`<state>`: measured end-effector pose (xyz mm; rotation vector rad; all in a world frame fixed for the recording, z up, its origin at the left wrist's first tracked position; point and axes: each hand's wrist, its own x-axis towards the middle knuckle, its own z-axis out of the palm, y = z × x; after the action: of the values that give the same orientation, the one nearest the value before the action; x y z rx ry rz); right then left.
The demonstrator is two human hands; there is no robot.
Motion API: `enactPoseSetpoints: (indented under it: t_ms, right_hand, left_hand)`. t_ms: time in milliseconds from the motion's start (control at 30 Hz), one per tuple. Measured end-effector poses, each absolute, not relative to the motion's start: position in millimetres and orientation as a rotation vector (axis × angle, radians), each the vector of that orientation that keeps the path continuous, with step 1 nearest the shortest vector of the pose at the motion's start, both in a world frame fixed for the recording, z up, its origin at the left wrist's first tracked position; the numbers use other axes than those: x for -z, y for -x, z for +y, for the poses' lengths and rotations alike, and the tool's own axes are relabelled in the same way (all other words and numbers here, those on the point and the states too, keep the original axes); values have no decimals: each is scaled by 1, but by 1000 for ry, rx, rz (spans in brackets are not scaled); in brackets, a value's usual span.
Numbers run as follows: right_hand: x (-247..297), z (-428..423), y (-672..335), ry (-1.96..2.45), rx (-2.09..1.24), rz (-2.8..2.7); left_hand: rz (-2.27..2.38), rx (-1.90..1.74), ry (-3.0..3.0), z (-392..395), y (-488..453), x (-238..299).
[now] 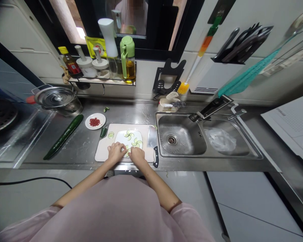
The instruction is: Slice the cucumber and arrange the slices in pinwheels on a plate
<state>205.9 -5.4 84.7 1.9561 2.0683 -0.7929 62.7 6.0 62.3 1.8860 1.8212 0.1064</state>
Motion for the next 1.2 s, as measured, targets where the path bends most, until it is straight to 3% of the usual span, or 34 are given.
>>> enactPoseSetpoints:
  t_ms: [467,867,1200]
  right_hand:
    - [-85,-7,-206,-1974,773,2098]
    - [-78,-5,-232,-2372,993,2278]
    - [-78,-10,-243,-2415,1063,2398]
  left_hand:
    - [1815,-136,-1887,6,-63,-62]
    - [2106,-457,-1558,29,-31,-59]
    - [2317,-311,-1535,62,-8,-50]
